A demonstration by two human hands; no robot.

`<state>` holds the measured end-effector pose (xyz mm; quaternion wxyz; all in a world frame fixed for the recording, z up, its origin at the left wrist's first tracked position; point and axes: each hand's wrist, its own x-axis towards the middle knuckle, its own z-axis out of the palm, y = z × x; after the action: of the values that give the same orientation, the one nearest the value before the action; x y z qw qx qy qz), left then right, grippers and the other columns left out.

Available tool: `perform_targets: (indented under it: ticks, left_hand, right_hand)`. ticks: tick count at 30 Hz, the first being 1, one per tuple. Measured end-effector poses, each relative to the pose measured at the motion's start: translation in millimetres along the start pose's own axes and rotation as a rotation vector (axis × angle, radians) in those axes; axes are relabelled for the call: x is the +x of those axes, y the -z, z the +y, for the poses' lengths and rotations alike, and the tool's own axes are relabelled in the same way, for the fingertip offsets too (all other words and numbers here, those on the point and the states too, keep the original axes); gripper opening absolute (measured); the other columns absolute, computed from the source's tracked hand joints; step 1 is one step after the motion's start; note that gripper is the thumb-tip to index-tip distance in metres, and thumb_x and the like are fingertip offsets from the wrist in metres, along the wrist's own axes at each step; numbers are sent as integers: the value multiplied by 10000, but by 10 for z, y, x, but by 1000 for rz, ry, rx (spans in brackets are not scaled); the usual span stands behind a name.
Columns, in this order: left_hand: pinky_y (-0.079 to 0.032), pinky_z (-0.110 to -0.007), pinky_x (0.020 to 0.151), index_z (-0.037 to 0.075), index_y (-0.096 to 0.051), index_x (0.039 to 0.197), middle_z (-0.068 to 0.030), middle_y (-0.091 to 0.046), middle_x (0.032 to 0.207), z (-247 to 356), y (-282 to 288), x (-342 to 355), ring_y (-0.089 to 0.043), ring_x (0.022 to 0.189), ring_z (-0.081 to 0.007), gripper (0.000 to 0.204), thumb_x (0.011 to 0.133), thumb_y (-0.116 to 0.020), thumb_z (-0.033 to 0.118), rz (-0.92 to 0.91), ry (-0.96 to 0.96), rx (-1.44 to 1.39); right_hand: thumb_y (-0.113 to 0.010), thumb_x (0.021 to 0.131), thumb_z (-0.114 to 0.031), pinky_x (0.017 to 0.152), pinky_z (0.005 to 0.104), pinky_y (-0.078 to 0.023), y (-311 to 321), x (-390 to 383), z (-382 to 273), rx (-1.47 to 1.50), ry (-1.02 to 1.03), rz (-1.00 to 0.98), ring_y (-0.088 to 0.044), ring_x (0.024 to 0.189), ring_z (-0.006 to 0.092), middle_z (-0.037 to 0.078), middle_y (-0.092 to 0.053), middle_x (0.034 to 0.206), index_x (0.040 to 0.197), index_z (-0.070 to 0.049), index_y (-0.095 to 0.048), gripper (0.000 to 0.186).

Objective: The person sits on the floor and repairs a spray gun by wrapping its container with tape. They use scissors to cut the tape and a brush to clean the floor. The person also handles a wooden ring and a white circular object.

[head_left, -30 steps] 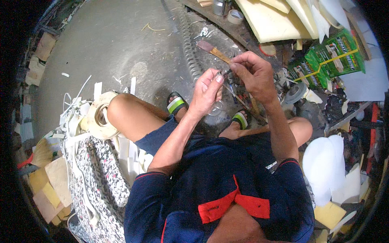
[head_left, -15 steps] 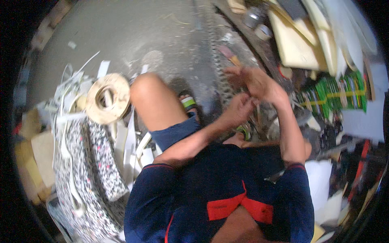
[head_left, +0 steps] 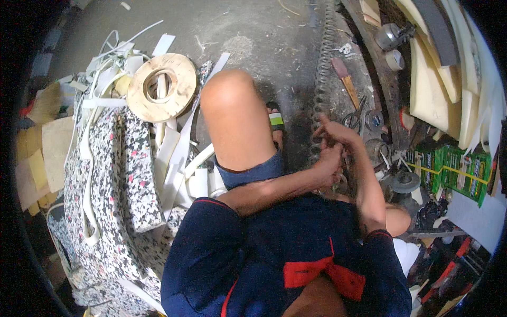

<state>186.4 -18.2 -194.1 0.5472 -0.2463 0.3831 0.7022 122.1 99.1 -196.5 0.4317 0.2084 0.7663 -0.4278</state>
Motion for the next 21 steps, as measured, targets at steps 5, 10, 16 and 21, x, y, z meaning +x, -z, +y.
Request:
perform_targets:
  ticks: [5, 10, 16, 21]
  left_hand:
    - [-279, -336, 427, 144, -522, 942, -2, -410, 690, 176, 158, 357, -363, 514, -160, 478, 912, -509, 621, 212, 32, -147]
    - [-311, -317, 428, 139, -521, 1002, -20, -460, 706, 386, 287, 620, -418, 547, -150, 408, 939, -509, 542, 231, 28, -163]
    - [-355, -316, 461, 138, -534, 983, -24, -522, 755, 339, 193, 743, -481, 590, -148, 205, 955, -472, 331, 112, -22, -57]
    - [-394, -317, 549, 104, -574, 890, -24, -544, 774, 331, 10, 985, -497, 613, -156, 180, 935, -497, 260, 58, -90, -12]
  right_hand:
    - [-525, 909, -490, 583, 394, -494, -75, 897, 317, -55, 151, 377, -594, 545, 237, 100, -641, 640, 701, 0, -684, 556]
    - [-662, 719, -419, 693, 406, -532, -26, 1213, 514, 131, 38, 521, -691, 736, 279, 220, -688, 800, 833, 64, -678, 496]
    - [-683, 762, -241, 643, 407, -519, -95, 923, 731, 523, 134, 708, -674, 717, 262, 148, -684, 774, 856, 50, -661, 307]
    - [-647, 838, -331, 576, 370, -480, 117, 422, 685, 592, 67, 578, -620, 622, 216, 119, -656, 733, 826, 21, -656, 352]
